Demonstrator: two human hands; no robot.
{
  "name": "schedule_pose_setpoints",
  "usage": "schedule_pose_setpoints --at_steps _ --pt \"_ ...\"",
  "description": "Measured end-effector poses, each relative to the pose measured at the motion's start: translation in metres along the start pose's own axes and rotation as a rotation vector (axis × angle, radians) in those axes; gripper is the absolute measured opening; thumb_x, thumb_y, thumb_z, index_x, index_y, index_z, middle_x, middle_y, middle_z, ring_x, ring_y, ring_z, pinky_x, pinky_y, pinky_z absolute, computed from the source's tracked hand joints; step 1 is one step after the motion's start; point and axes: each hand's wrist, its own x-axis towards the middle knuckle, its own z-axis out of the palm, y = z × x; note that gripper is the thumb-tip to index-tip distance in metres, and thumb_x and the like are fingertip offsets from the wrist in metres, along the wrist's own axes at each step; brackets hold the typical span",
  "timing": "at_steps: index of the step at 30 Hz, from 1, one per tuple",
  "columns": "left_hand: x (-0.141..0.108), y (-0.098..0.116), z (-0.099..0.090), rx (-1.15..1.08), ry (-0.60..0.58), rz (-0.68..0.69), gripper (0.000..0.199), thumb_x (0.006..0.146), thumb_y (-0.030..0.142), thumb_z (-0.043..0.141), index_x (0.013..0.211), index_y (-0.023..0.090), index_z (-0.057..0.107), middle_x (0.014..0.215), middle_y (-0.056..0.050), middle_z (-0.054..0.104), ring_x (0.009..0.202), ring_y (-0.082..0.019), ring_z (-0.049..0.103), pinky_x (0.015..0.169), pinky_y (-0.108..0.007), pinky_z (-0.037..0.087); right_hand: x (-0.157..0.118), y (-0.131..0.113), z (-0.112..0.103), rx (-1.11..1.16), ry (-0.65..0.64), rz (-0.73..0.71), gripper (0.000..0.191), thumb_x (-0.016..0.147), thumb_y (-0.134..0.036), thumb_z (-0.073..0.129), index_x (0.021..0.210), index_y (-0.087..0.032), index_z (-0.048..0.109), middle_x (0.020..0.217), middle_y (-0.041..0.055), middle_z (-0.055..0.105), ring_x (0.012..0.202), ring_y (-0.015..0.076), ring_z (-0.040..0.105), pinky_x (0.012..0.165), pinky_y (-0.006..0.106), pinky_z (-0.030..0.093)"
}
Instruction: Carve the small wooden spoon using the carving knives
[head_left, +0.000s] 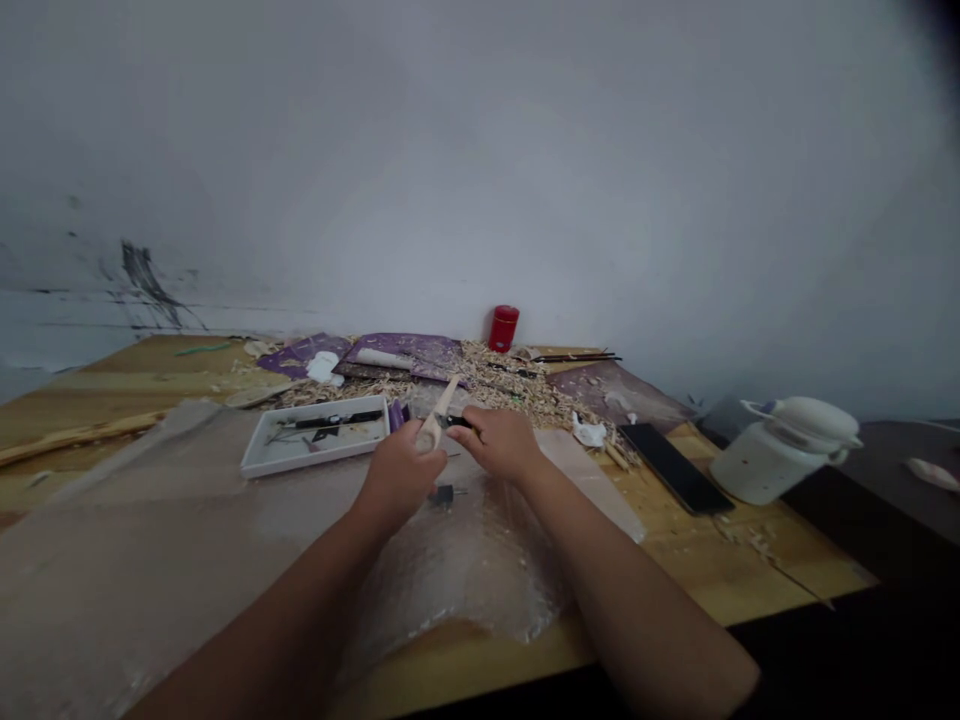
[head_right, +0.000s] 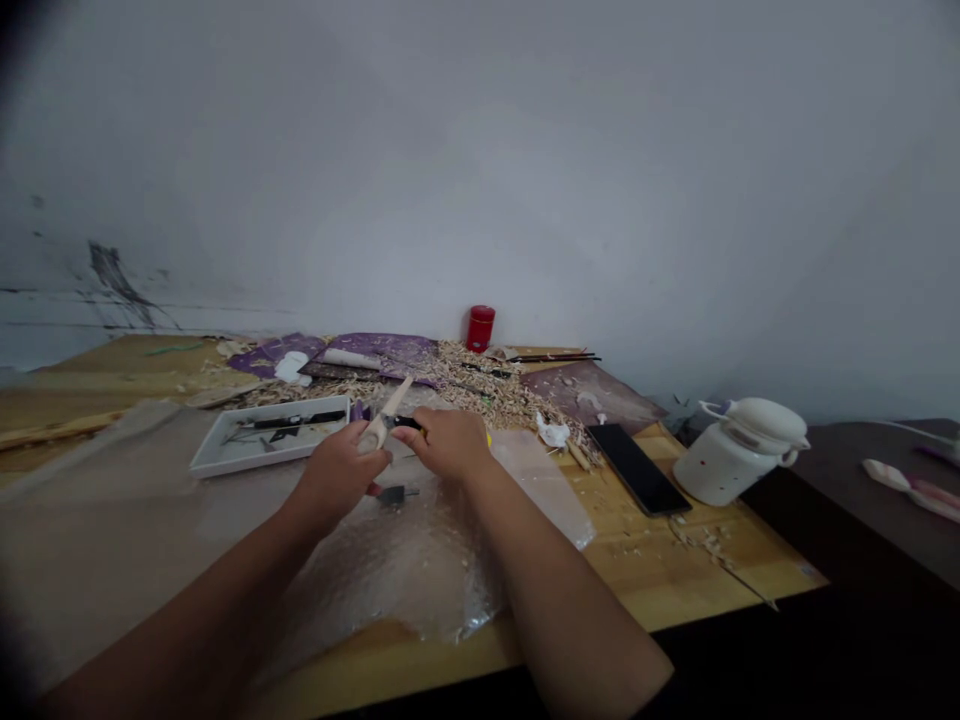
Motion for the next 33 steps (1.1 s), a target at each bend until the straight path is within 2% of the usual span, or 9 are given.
schedule_pose_setpoints --at_steps 5,10,14,15,18,22,24,28,33 --pt "-0.002 0.002 0.004 -0.062 -0.042 -0.030 0.016 0.065 0.026 0.047 0.077 0.016 0.050 0.059 0.001 0.050 0.042 -0.010 0.050 0.036 -0.018 0.035 0.003 0.013 0.000 -0.054 0.053 0.182 0.060 0.081 -0.061 0.008 0.088 -0.023 0.055 0.080 0.0032 0.062 0.073 0.0188 0.056 0.055 0.025 0.030" --pt "-0.005 0.001 0.008 -0.145 -0.072 -0.044 0.020 0.065 0.026 0.048 0.082 0.016 0.051 0.061 0.001 0.049 0.042 -0.010 0.049 0.035 -0.018 0.037 0.008 0.027 0.006 -0.038 0.092 0.263 0.061 0.079 -0.063 0.010 0.089 -0.024 0.056 0.081 0.0040 0.062 0.073 0.0200 0.055 0.059 0.027 0.033" --pt "-0.010 0.005 0.009 -0.183 -0.102 -0.024 0.021 0.067 0.025 0.047 0.086 0.017 0.050 0.058 0.002 0.047 0.039 -0.009 0.048 0.034 -0.019 0.039 0.009 0.058 0.002 0.034 0.132 0.537 0.060 0.083 -0.056 0.010 0.087 -0.021 0.058 0.078 0.0067 0.062 0.072 0.0191 0.055 0.057 0.025 0.031" --pt "-0.010 0.005 0.009 -0.184 -0.109 -0.040 0.021 0.067 0.026 0.047 0.085 0.017 0.050 0.058 0.002 0.047 0.038 -0.008 0.047 0.034 -0.018 0.038 0.008 0.064 0.001 0.049 0.164 0.567 0.059 0.084 -0.054 0.009 0.087 -0.020 0.058 0.078 0.0071 0.062 0.072 0.0188 0.055 0.056 0.024 0.031" --pt "-0.008 0.005 0.007 -0.171 -0.118 -0.083 0.023 0.068 0.034 0.049 0.082 0.016 0.049 0.057 0.002 0.045 0.038 -0.008 0.047 0.033 -0.018 0.037 0.004 0.061 0.000 0.082 0.217 0.469 0.058 0.085 -0.053 0.010 0.085 -0.020 0.057 0.076 0.0054 0.061 0.070 0.0173 0.054 0.054 0.023 0.028" --pt "-0.003 0.001 0.005 -0.249 -0.076 0.007 0.031 0.065 0.041 0.053 0.085 0.016 0.051 0.062 0.001 0.045 0.049 -0.009 0.048 0.038 -0.019 0.042 -0.002 0.023 0.002 0.095 0.144 0.153 0.053 0.083 -0.057 0.018 0.081 -0.021 0.057 0.072 0.0020 0.061 0.065 0.0143 0.053 0.051 0.023 0.023" --pt "-0.002 -0.001 0.004 -0.293 -0.068 0.046 0.035 0.066 0.044 0.051 0.088 0.017 0.052 0.064 0.001 0.045 0.053 -0.010 0.048 0.039 -0.019 0.043 -0.003 0.009 0.003 0.121 0.102 0.058 0.052 0.083 -0.057 0.019 0.079 -0.021 0.056 0.070 0.0011 0.060 0.064 0.0132 0.052 0.051 0.022 0.021" --pt "-0.001 -0.003 0.002 -0.283 -0.081 0.074 0.032 0.069 0.042 0.049 0.090 0.018 0.052 0.067 0.000 0.048 0.053 -0.011 0.050 0.038 -0.019 0.043 -0.005 0.002 0.004 0.158 0.042 -0.036 0.051 0.084 -0.056 0.020 0.077 -0.019 0.055 0.068 0.0007 0.059 0.063 0.0118 0.051 0.051 0.022 0.020" --pt "0.000 -0.002 -0.001 -0.154 -0.069 0.085 0.024 0.071 0.038 0.047 0.085 0.019 0.051 0.066 0.001 0.051 0.045 -0.010 0.052 0.038 -0.019 0.040 -0.006 0.003 0.001 0.199 0.003 -0.140 0.049 0.084 -0.055 0.022 0.079 -0.020 0.056 0.070 -0.0003 0.059 0.064 0.0110 0.051 0.051 0.021 0.021"
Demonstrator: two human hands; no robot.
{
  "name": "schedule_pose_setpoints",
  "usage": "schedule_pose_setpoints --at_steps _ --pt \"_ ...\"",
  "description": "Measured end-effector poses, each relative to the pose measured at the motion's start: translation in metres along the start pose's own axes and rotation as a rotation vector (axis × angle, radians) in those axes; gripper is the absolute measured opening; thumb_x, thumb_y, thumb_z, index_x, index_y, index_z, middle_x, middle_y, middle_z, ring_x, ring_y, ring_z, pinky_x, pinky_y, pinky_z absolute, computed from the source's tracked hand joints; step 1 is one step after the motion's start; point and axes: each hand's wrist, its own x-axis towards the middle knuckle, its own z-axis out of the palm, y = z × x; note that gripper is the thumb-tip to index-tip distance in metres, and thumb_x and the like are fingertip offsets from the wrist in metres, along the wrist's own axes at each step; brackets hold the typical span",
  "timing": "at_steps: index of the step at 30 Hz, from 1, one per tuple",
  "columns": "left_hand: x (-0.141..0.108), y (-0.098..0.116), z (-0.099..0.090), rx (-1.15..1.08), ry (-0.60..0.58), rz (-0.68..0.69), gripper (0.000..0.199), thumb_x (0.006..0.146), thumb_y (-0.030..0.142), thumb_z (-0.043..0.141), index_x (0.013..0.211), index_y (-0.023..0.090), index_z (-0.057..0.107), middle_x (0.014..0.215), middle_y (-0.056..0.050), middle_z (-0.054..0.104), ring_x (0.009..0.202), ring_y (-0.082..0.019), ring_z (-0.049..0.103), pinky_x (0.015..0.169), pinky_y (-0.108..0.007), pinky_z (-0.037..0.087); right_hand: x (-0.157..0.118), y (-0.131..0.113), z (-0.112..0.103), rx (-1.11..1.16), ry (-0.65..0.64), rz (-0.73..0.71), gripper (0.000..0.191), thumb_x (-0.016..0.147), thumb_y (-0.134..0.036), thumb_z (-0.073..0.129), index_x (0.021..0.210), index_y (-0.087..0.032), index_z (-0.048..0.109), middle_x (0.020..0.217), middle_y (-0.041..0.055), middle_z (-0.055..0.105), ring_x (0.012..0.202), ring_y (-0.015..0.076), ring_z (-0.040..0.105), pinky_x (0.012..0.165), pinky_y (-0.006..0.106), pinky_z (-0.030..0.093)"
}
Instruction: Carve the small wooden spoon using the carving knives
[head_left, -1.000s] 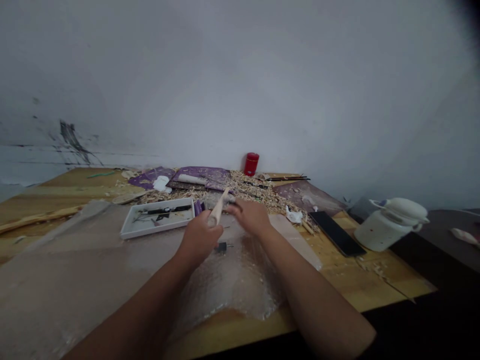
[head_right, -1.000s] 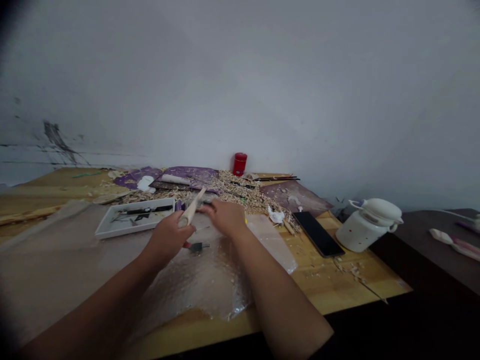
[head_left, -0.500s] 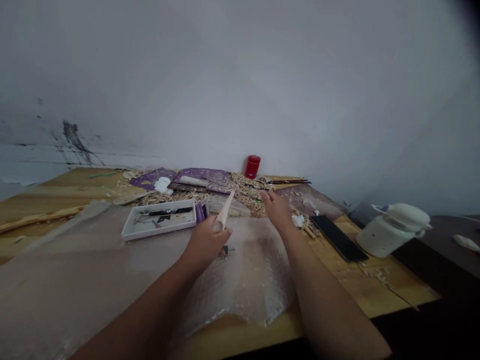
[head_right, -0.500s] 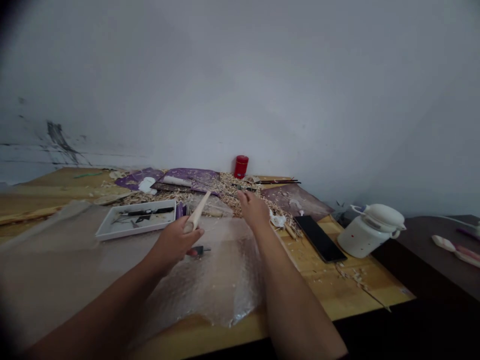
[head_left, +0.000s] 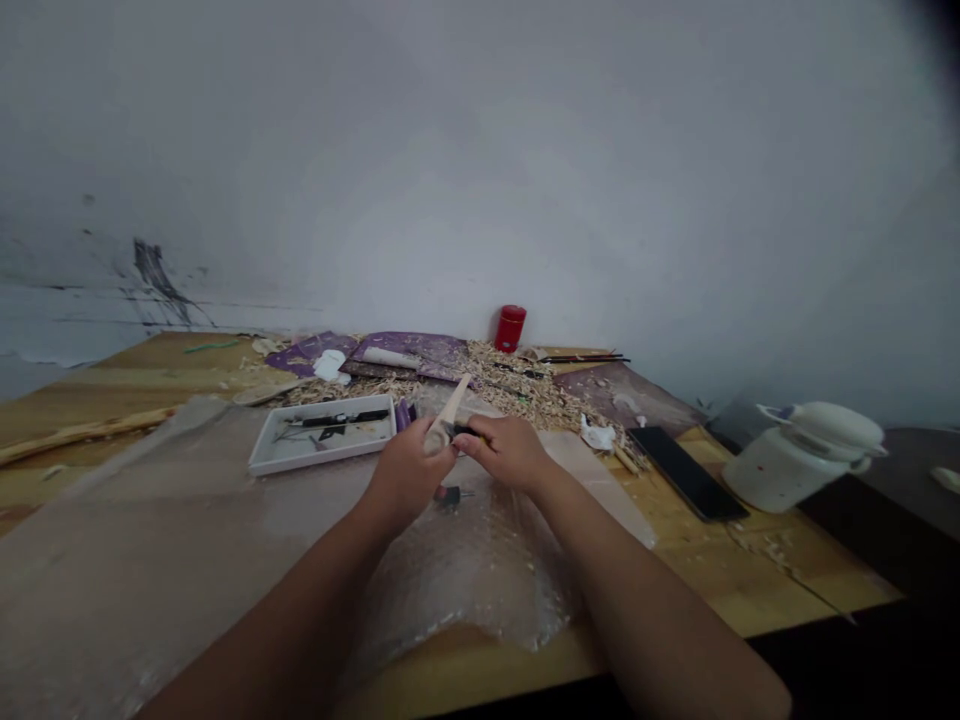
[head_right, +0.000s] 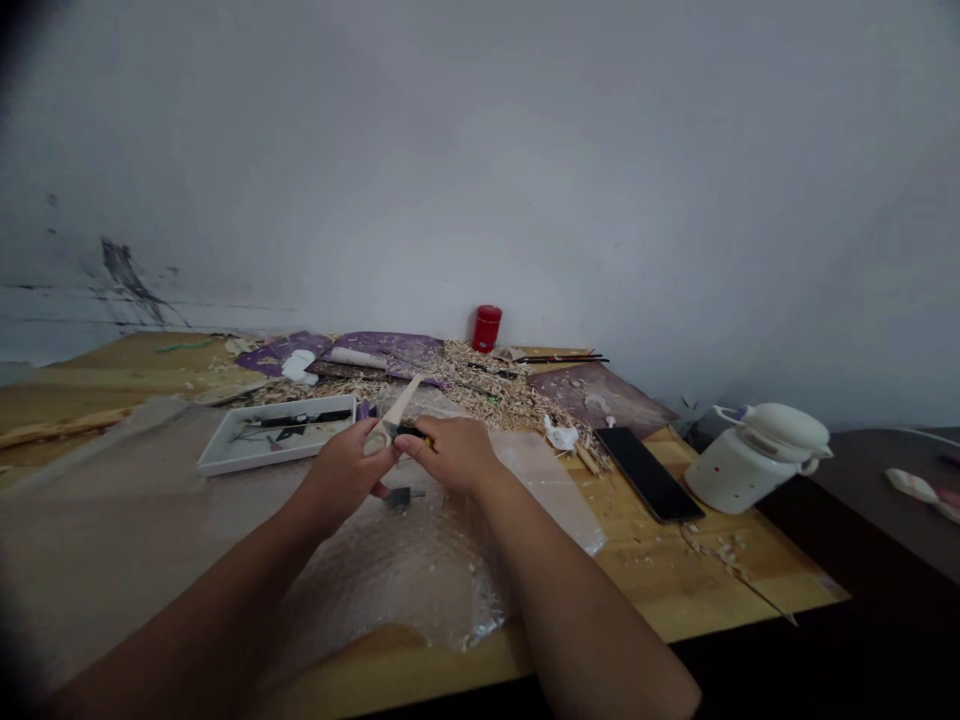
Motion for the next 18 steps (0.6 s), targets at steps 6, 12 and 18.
schedule_pose_setpoints --at_steps 6,12,18 --pt "-0.002 0.007 -0.003 0.117 0.013 0.013 0.020 0.072 0.035 0.043 0.079 0.018 0.049 0.057 0.003 0.050 0.037 -0.008 0.050 0.039 -0.019 0.036 0.002 -0.003 0.001 -0.120 0.007 0.110 0.054 0.082 -0.059 0.018 0.082 -0.021 0.057 0.075 0.0009 0.061 0.067 0.0131 0.053 0.051 0.023 0.021" --pt "-0.006 0.009 0.004 0.069 -0.011 -0.023 0.021 0.071 0.034 0.043 0.081 0.017 0.049 0.056 0.003 0.048 0.037 -0.009 0.050 0.039 -0.020 0.036 0.005 0.009 -0.002 -0.219 0.087 0.289 0.058 0.082 -0.059 0.011 0.087 -0.023 0.056 0.079 0.0028 0.062 0.071 0.0170 0.055 0.053 0.024 0.026" --pt "-0.009 0.013 0.007 0.042 -0.041 -0.070 0.025 0.071 0.035 0.045 0.085 0.016 0.049 0.058 0.002 0.049 0.035 -0.009 0.049 0.038 -0.020 0.036 0.009 0.024 -0.002 -0.218 0.098 0.394 0.059 0.081 -0.060 0.011 0.093 -0.024 0.056 0.085 0.0045 0.061 0.078 0.0186 0.054 0.062 0.026 0.032"
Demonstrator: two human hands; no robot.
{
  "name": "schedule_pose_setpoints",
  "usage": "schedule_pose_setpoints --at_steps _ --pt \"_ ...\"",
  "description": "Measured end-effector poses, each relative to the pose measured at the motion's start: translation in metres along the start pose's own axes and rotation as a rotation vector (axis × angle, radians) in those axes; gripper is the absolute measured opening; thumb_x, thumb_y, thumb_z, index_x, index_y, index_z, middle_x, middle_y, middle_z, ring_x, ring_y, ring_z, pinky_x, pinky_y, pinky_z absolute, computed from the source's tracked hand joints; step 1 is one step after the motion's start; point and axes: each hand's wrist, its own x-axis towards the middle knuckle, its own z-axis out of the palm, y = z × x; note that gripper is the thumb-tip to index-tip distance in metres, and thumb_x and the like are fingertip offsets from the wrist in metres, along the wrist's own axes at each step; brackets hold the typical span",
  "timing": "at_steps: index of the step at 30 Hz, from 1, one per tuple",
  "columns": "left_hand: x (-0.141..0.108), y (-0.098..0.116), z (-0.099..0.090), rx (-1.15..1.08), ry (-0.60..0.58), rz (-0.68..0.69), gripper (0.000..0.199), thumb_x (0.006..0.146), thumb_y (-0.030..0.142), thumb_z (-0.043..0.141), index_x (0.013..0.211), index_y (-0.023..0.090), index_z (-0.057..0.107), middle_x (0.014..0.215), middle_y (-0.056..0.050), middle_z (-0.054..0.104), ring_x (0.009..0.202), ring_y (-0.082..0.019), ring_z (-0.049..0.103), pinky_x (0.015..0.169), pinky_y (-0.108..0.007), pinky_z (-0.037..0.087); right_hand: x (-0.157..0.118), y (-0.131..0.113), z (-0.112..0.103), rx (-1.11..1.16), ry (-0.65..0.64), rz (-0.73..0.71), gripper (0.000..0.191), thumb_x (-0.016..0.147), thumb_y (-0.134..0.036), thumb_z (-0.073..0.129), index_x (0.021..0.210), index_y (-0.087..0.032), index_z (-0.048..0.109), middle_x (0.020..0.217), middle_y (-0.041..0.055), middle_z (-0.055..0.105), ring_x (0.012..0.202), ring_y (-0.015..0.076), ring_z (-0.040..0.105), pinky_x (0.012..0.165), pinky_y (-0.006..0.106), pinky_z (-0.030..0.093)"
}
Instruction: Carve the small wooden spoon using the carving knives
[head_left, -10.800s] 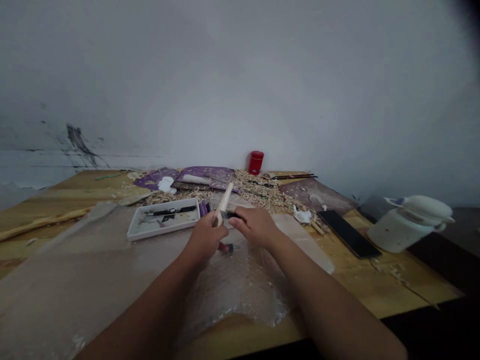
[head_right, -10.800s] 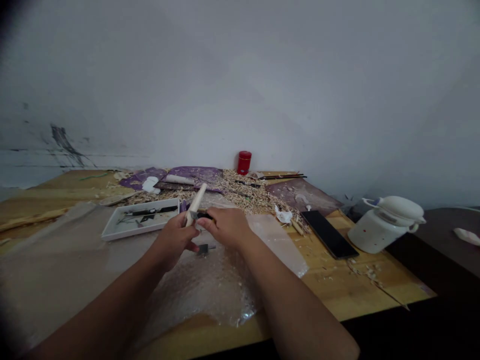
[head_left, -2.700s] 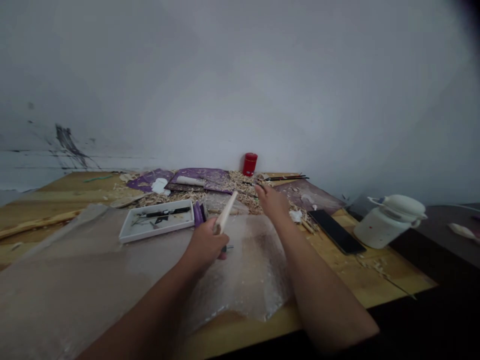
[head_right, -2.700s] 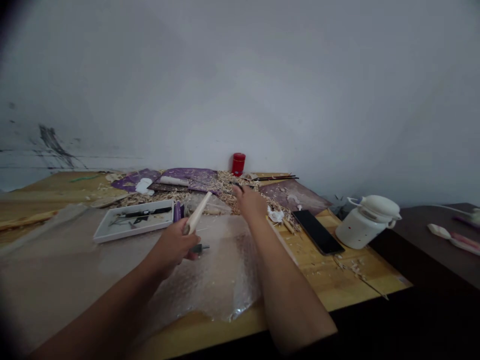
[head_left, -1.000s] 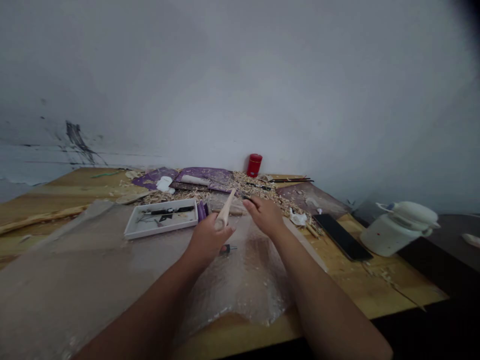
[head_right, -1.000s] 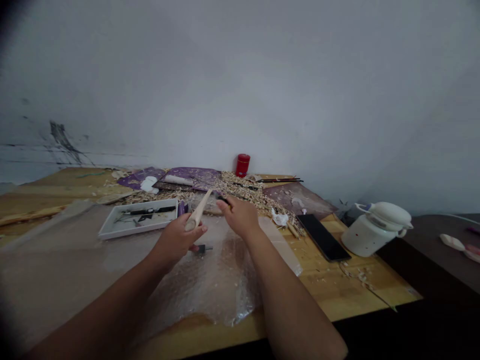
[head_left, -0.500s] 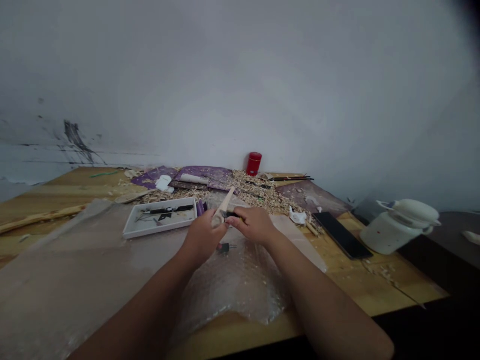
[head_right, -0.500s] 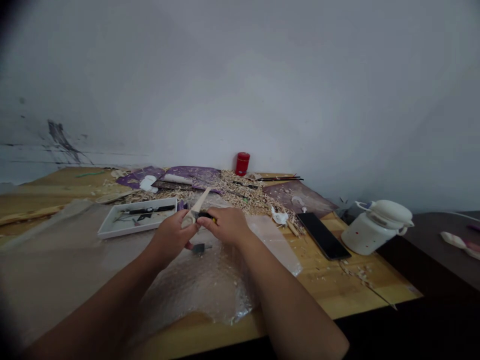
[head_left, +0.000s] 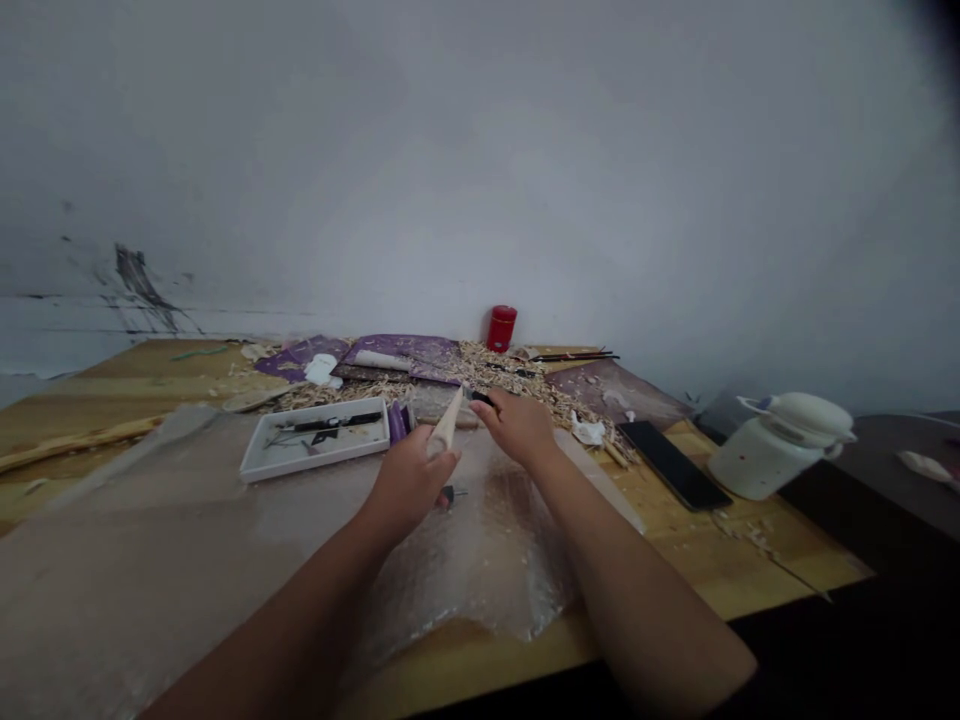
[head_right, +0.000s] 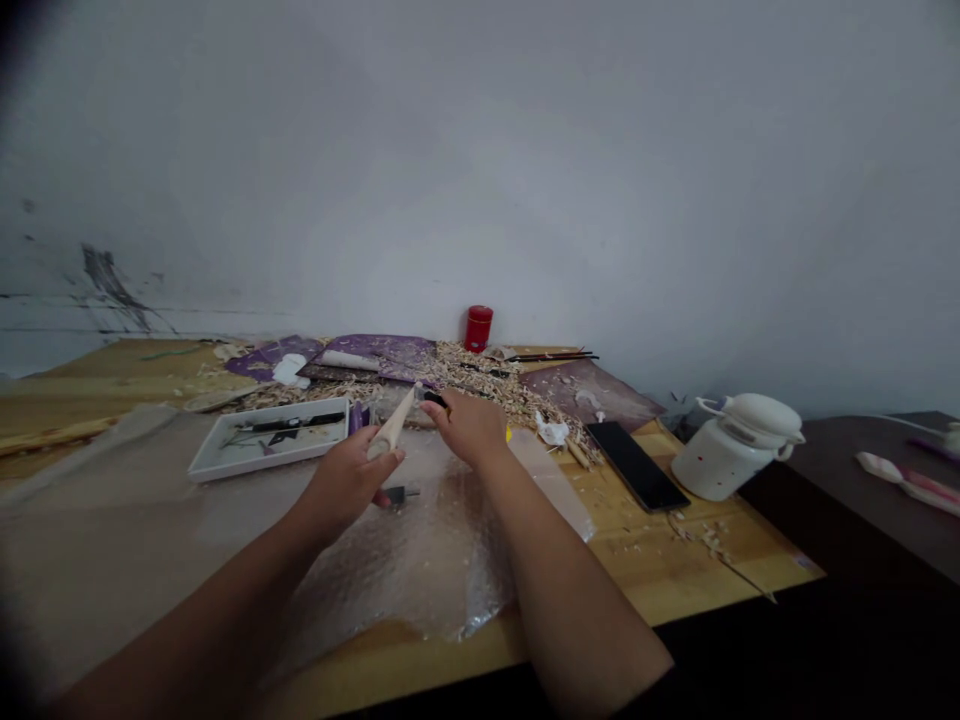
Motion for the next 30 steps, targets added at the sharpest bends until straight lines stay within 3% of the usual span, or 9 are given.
schedule_pose_setpoints --at_steps 6,9,12,15,20,24,30 --pt "-0.002 -0.004 0.006 -0.067 -0.086 0.066 0.023 0.070 0.033 0.045 0.086 0.017 0.049 0.062 0.001 0.050 0.040 -0.008 0.049 0.035 -0.019 0.038 0.012 0.037 -0.004 0.090 0.098 0.306 0.061 0.085 -0.053 0.006 0.092 -0.021 0.056 0.083 0.0070 0.061 0.074 0.0186 0.055 0.056 0.025 0.030" --pt "0.003 -0.009 0.007 -0.086 -0.074 0.013 0.021 0.070 0.031 0.046 0.085 0.017 0.048 0.053 0.003 0.049 0.036 -0.009 0.048 0.034 -0.019 0.036 0.005 0.029 -0.006 0.110 0.103 0.171 0.059 0.084 -0.055 0.010 0.089 -0.021 0.057 0.079 0.0051 0.061 0.072 0.0172 0.054 0.056 0.023 0.029" --pt "0.009 -0.012 0.004 -0.125 -0.059 0.009 0.019 0.070 0.030 0.046 0.084 0.017 0.047 0.047 0.004 0.049 0.034 -0.010 0.047 0.034 -0.020 0.036 -0.006 0.003 -0.005 0.088 0.052 -0.044 0.056 0.083 -0.057 0.013 0.087 -0.023 0.057 0.077 0.0028 0.061 0.071 0.0160 0.054 0.054 0.023 0.027" --pt "0.011 -0.014 -0.002 -0.106 -0.021 -0.009 0.025 0.070 0.034 0.047 0.087 0.016 0.050 0.045 0.003 0.049 0.034 -0.010 0.047 0.034 -0.019 0.034 -0.014 -0.017 -0.005 0.053 -0.022 -0.164 0.057 0.082 -0.059 0.013 0.085 -0.022 0.057 0.075 0.0023 0.062 0.070 0.0151 0.054 0.054 0.022 0.026" --pt "0.012 -0.013 -0.006 -0.048 0.077 -0.029 0.030 0.069 0.041 0.048 0.086 0.017 0.053 0.057 0.000 0.052 0.038 -0.011 0.051 0.035 -0.020 0.037 -0.020 -0.025 -0.007 0.029 -0.087 -0.318 0.055 0.082 -0.059 0.015 0.083 -0.023 0.056 0.076 0.0008 0.062 0.070 0.0143 0.055 0.052 0.022 0.024" --pt "0.011 -0.011 -0.006 -0.046 0.059 -0.022 0.031 0.070 0.042 0.046 0.086 0.017 0.053 0.066 -0.002 0.054 0.039 -0.010 0.051 0.035 -0.020 0.037 -0.021 -0.027 -0.009 0.022 -0.095 -0.329 0.053 0.082 -0.059 0.016 0.086 -0.023 0.056 0.080 0.0008 0.063 0.072 0.0144 0.055 0.053 0.023 0.025" --pt "0.009 -0.008 -0.006 -0.061 0.027 -0.049 0.027 0.069 0.035 0.048 0.088 0.017 0.052 0.063 0.000 0.050 0.040 -0.010 0.051 0.036 -0.019 0.038 -0.018 -0.025 -0.009 -0.017 -0.067 -0.261 0.055 0.082 -0.059 0.015 0.085 -0.023 0.056 0.080 0.0019 0.063 0.073 0.0163 0.056 0.054 0.023 0.028"
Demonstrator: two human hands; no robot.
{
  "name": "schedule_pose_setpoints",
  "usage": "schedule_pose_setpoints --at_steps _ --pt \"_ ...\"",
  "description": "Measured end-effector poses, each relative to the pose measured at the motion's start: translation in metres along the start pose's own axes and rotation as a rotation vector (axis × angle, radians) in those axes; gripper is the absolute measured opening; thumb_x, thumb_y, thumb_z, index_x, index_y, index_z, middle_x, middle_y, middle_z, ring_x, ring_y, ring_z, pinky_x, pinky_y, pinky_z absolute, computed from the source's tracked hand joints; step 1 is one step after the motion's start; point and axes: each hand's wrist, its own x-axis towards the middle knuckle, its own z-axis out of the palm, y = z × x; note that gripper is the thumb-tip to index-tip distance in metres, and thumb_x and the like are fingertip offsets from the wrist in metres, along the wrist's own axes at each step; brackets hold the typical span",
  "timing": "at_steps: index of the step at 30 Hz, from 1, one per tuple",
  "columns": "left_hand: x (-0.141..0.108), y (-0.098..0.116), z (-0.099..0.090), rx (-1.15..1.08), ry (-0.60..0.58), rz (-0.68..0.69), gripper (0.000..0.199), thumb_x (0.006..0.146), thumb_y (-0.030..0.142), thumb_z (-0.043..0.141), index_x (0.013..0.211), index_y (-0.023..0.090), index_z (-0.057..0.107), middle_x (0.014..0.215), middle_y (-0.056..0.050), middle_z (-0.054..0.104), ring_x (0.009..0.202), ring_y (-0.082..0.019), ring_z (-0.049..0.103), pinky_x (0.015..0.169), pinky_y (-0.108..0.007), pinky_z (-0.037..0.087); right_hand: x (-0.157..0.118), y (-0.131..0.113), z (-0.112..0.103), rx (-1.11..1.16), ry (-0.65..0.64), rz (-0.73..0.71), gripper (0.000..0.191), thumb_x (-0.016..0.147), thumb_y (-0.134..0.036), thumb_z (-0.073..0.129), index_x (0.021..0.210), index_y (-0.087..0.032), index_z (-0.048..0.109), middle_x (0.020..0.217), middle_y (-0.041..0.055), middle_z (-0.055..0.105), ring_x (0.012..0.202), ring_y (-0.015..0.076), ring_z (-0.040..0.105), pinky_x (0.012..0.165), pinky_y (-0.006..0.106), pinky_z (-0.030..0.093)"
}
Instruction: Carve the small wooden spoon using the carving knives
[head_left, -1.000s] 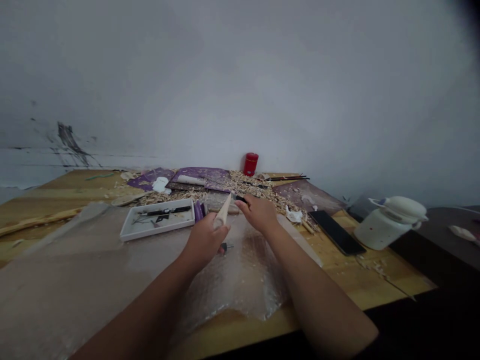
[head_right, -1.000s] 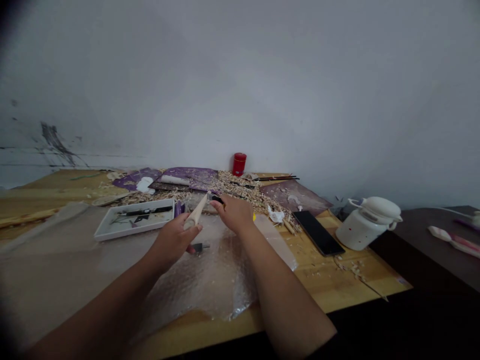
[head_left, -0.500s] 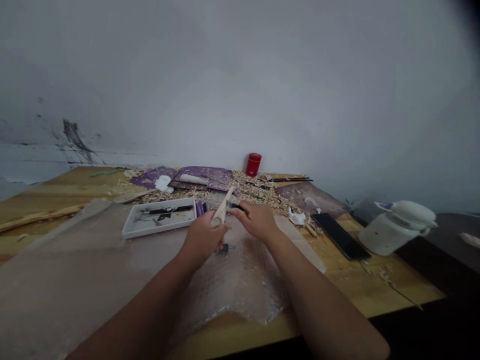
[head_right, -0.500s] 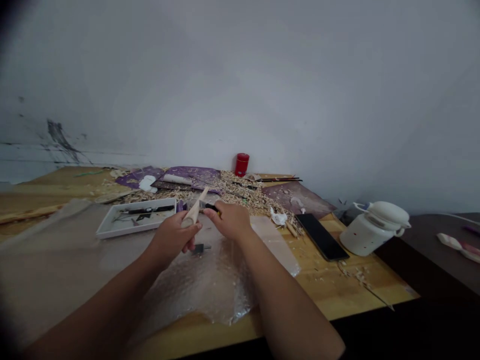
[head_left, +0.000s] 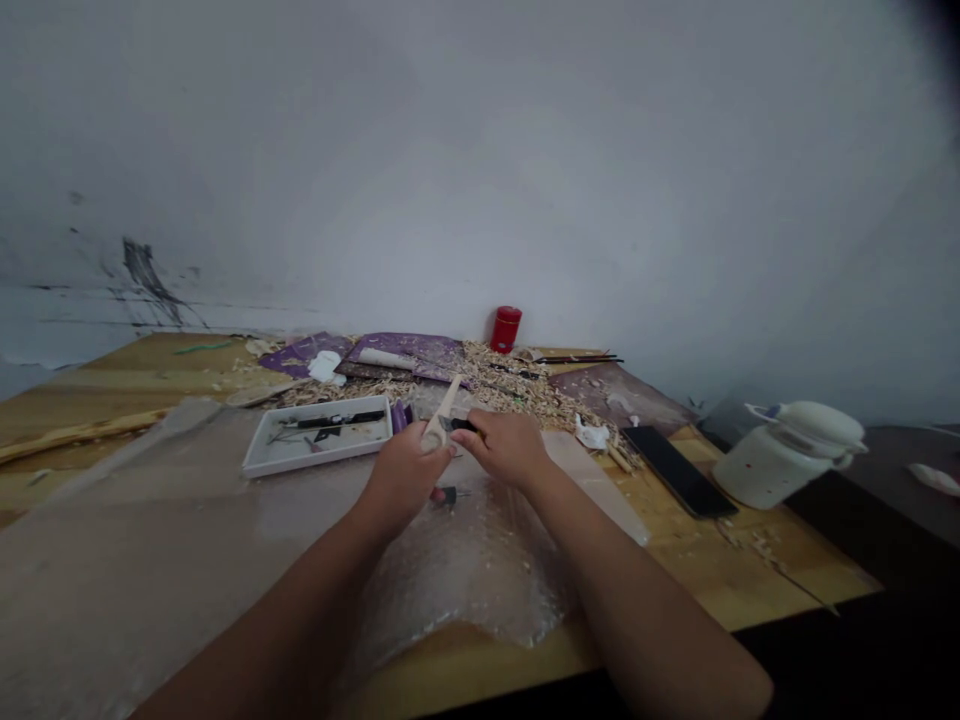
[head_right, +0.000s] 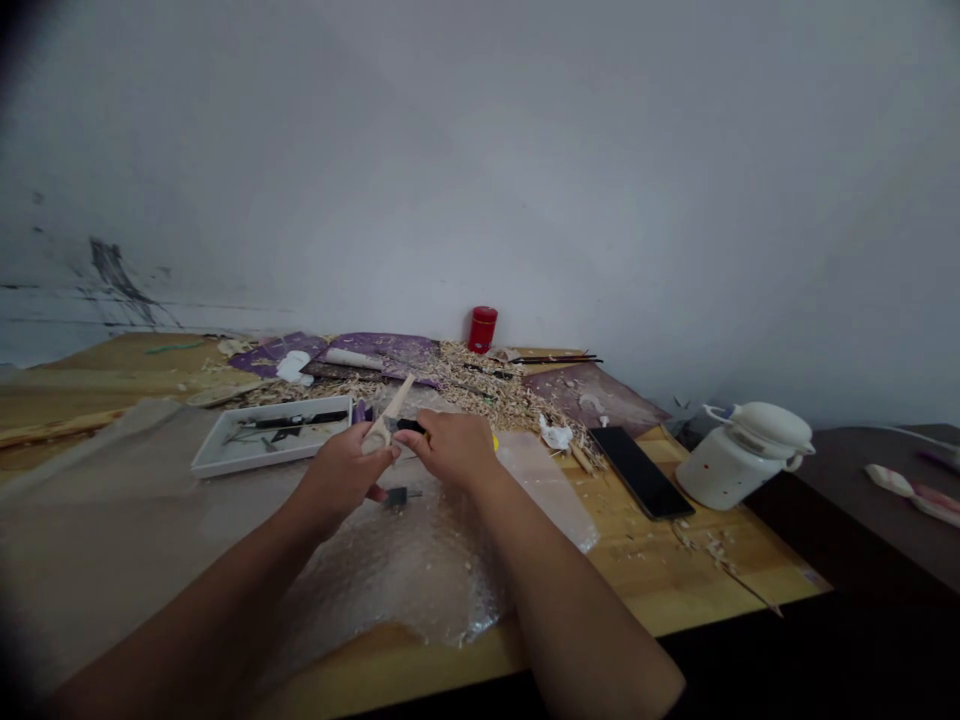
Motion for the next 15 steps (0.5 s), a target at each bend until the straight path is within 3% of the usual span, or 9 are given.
schedule_pose_setpoints --at_steps 7,13,15 --pt "-0.005 0.002 0.009 -0.007 -0.018 -0.005 0.028 0.067 0.032 0.050 0.089 0.014 0.052 0.064 -0.002 0.051 0.045 -0.010 0.050 0.035 -0.017 0.037 0.007 0.020 -0.001 -0.045 0.004 0.224 0.058 0.081 -0.060 0.012 0.092 -0.024 0.056 0.085 0.0046 0.063 0.078 0.0191 0.057 0.060 0.026 0.034" --pt "-0.005 0.002 0.011 -0.010 -0.013 -0.028 0.031 0.067 0.033 0.050 0.090 0.013 0.052 0.066 -0.003 0.053 0.044 -0.010 0.050 0.036 -0.018 0.038 0.012 0.027 0.002 -0.031 0.018 0.250 0.061 0.080 -0.062 0.008 0.094 -0.025 0.055 0.086 0.0053 0.062 0.078 0.0204 0.057 0.063 0.029 0.036" --pt "-0.007 0.003 0.011 0.014 -0.038 -0.016 0.029 0.067 0.032 0.050 0.089 0.013 0.052 0.064 -0.002 0.052 0.041 -0.010 0.050 0.034 -0.019 0.038 0.013 0.037 0.002 -0.010 0.027 0.326 0.063 0.080 -0.061 0.008 0.093 -0.024 0.056 0.086 0.0063 0.063 0.077 0.0200 0.057 0.062 0.028 0.036"
